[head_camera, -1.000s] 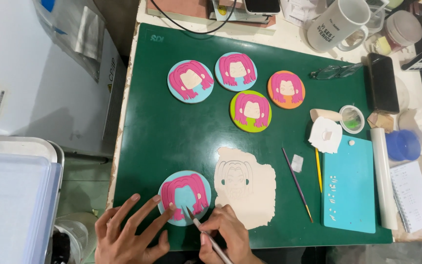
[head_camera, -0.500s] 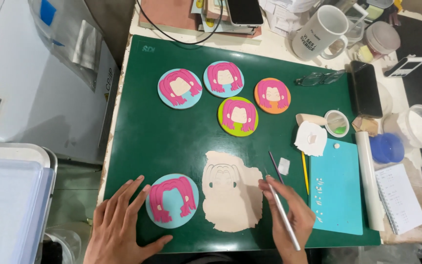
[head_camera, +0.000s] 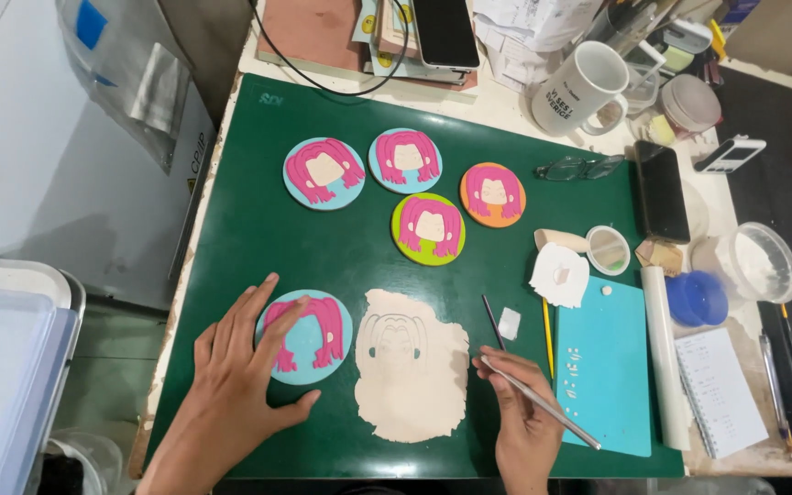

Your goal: Tracing a face outline onto a piece of beige material using a metal stylus tool.

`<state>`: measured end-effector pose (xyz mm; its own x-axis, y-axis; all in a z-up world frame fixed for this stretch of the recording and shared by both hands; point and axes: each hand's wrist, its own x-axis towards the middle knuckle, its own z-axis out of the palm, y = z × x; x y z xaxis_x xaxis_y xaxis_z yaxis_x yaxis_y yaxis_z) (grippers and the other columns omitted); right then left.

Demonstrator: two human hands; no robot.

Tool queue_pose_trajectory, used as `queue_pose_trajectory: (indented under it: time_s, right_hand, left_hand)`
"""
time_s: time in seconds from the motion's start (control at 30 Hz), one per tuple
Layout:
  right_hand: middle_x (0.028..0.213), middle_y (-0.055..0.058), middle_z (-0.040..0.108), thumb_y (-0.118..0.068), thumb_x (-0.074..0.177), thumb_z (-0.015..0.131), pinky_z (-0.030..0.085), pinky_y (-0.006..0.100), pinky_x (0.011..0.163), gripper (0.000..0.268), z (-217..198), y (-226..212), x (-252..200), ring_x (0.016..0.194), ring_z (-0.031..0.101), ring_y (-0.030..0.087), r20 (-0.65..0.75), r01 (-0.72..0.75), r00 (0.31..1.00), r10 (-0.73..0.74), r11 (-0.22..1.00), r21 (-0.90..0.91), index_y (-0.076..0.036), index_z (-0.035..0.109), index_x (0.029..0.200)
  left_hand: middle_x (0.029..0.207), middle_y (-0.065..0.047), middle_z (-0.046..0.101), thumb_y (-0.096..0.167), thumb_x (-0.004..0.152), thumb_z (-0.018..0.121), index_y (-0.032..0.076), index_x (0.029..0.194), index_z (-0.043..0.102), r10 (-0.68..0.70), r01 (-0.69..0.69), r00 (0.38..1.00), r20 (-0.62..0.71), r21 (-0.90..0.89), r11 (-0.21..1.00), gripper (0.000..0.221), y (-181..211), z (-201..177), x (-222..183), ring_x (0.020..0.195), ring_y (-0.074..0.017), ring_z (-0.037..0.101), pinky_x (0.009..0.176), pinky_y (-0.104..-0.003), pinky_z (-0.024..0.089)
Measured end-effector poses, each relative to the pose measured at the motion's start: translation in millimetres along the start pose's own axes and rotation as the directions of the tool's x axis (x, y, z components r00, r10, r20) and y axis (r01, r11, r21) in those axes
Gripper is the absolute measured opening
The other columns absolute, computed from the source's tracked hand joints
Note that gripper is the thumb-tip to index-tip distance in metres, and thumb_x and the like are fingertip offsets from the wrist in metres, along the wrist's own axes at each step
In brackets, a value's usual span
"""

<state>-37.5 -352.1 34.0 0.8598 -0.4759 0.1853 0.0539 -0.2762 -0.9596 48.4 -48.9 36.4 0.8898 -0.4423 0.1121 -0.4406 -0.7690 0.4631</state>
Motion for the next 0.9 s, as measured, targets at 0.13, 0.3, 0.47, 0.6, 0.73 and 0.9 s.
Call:
queue_pose_trajectory:
  time_s: [0.13, 0.3, 0.47, 0.6, 0.73, 0.9]
  right_hand:
    - [0.113, 0.019, 0.070, -0.006, 0.102, 0.055, 0.067, 0.037, 0.090, 0.017, 0.5, 6.1, 3.5, 0.107, 0.073, 0.029, 0.081, 0.064, 0.995, -0.062, 0.998, -0.023, -0.001, 0.066, 0.112]
    - [0.110, 0.015, 0.073, -0.007, 0.101, 0.056, 0.065, 0.035, 0.090, 0.017, -1.2, 9.8, 4.5, 0.105, 0.073, 0.026, 0.126, 0.071, 0.990, -0.062, 0.995, -0.066, -0.004, 0.066, 0.114]
    - [0.110, 0.015, 0.073, -0.007, 0.100, 0.056, 0.065, 0.034, 0.090, 0.017, -0.9, 10.9, 4.8, 0.102, 0.074, 0.025, 0.114, 0.074, 0.991, -0.064, 0.994, -0.084, -0.003, 0.066, 0.114]
    - [0.110, 0.015, 0.074, -0.007, 0.100, 0.057, 0.065, 0.035, 0.089, 0.017, -0.1, 9.5, 5.8, 0.100, 0.074, 0.025, 0.125, 0.063, 0.991, -0.053, 0.995, -0.082, -0.004, 0.066, 0.114]
    - [0.110, 0.014, 0.073, -0.008, 0.101, 0.055, 0.063, 0.034, 0.085, 0.018, -0.1, 8.6, 5.4, 0.102, 0.071, 0.025, 0.126, 0.033, 0.992, -0.023, 0.996, -0.079, -0.003, 0.066, 0.114]
    - [0.106, 0.017, 0.072, -0.013, 0.102, 0.056, 0.061, 0.036, 0.086, 0.019, 6.6, -0.7, 2.8, 0.092, 0.071, 0.026, 0.094, -0.122, 0.989, 0.115, 0.990, 0.069, 0.001, 0.067, 0.108]
  left_hand:
    - [0.164, -0.005, 0.035, 0.056, 0.082, 0.070, 0.031, 0.144, 0.050, 0.093, -0.071, 0.988, -0.125, 0.172, 0.982, 0.069, 15.0, 10.2, -1.6, 0.154, -0.0333, 0.029, 0.112, -0.050, 0.034]
    - [0.158, -0.004, 0.040, 0.046, 0.082, 0.073, 0.038, 0.135, 0.057, 0.091, -0.081, 0.990, -0.108, 0.091, 0.993, 0.056, 9.1, 16.2, -2.3, 0.153, -0.0354, 0.030, 0.109, -0.054, 0.036]
    - [0.155, -0.005, 0.043, 0.045, 0.081, 0.072, 0.039, 0.134, 0.058, 0.130, -0.111, 0.985, -0.111, 0.163, 0.980, 0.054, 7.7, 17.3, -2.4, 0.150, -0.0358, 0.035, 0.108, -0.052, 0.039]
    - [0.155, -0.004, 0.043, 0.044, 0.082, 0.071, 0.038, 0.134, 0.059, 0.134, -0.114, 0.982, -0.133, 0.147, 0.983, 0.054, 9.2, 16.6, -3.2, 0.151, -0.0348, 0.034, 0.109, -0.052, 0.038]
    - [0.153, -0.001, 0.044, 0.044, 0.084, 0.070, 0.039, 0.128, 0.063, 0.113, -0.098, 0.986, -0.124, 0.117, 0.988, 0.045, 10.8, 13.5, -2.8, 0.152, -0.0356, 0.032, 0.107, -0.053, 0.040]
    - [0.158, -0.003, 0.040, 0.043, 0.084, 0.073, 0.037, 0.137, 0.058, 0.124, -0.112, 0.981, -0.151, 0.084, 0.990, 0.055, 13.4, 12.3, -5.0, 0.152, -0.0358, 0.032, 0.109, -0.053, 0.038]
